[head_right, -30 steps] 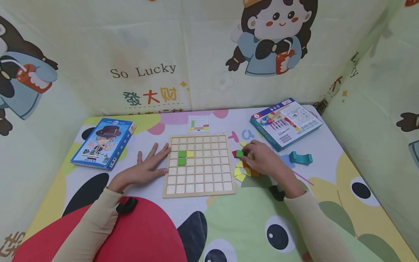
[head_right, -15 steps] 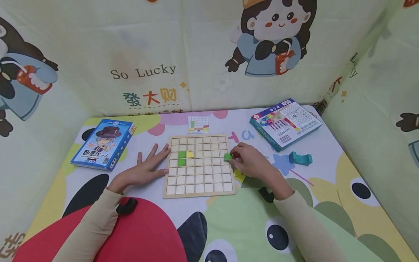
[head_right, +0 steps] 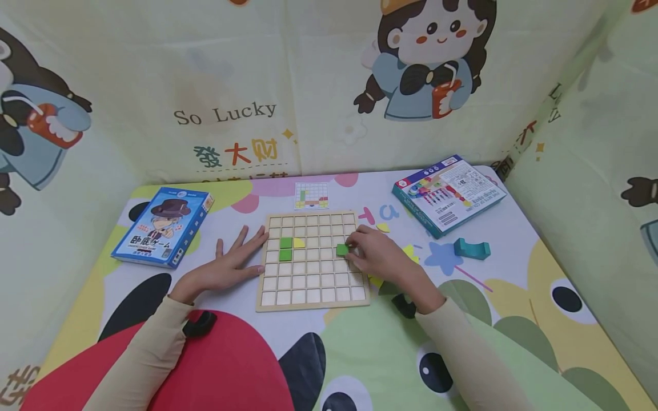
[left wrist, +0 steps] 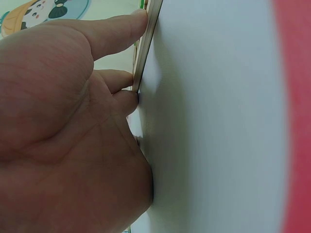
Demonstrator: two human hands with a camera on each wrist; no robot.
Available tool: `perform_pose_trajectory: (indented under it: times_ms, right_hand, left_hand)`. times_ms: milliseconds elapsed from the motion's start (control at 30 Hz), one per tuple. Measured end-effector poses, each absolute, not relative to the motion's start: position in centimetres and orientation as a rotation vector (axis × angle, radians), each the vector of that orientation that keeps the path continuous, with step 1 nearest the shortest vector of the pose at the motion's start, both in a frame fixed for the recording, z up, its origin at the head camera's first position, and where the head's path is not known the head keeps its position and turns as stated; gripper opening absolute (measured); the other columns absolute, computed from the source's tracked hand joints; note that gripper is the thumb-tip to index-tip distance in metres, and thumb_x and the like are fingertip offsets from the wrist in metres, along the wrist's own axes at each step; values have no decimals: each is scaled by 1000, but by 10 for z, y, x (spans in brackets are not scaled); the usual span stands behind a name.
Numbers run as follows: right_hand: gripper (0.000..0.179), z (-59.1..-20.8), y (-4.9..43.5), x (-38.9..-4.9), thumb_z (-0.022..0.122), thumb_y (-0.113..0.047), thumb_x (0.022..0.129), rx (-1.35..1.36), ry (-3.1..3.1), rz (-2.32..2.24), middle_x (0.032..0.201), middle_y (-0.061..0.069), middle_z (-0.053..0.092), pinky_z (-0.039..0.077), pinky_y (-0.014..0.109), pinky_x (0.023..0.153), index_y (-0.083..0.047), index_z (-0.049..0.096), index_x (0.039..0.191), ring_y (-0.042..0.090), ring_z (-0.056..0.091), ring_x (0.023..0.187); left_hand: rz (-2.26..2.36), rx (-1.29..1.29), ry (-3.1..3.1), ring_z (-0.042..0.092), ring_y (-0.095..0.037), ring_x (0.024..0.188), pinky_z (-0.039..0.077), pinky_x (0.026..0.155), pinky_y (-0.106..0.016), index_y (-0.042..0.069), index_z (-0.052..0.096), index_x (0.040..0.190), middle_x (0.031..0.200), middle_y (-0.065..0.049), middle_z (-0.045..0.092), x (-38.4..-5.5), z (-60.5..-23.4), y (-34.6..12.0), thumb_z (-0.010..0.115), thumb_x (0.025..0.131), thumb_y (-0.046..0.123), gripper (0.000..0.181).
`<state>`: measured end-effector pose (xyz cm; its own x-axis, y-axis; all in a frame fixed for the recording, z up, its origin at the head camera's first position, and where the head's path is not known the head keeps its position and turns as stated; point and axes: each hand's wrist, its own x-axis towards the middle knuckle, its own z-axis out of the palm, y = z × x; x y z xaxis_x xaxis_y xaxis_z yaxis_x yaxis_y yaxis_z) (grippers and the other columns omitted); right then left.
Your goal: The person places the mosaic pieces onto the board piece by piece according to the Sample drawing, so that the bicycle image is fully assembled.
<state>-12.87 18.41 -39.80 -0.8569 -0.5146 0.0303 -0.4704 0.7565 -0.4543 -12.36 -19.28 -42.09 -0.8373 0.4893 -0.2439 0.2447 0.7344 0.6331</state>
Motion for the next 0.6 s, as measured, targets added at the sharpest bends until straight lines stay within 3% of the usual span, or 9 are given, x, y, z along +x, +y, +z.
perform_pose_trajectory:
  times_ms: [600]
  right_hand:
    - [28, -393, 141, -125, 78, -23, 97, -835, 2783, -694, 117, 5, 70, 61, 32, 88, -9, 76, 121, 16, 63, 98]
  left_hand:
    - [870, 566, 2527, -19, -44, 165, -28, 115, -79, 17, 16, 172, 182, -10, 4, -123, -420, -192, 62, 104, 38, 84]
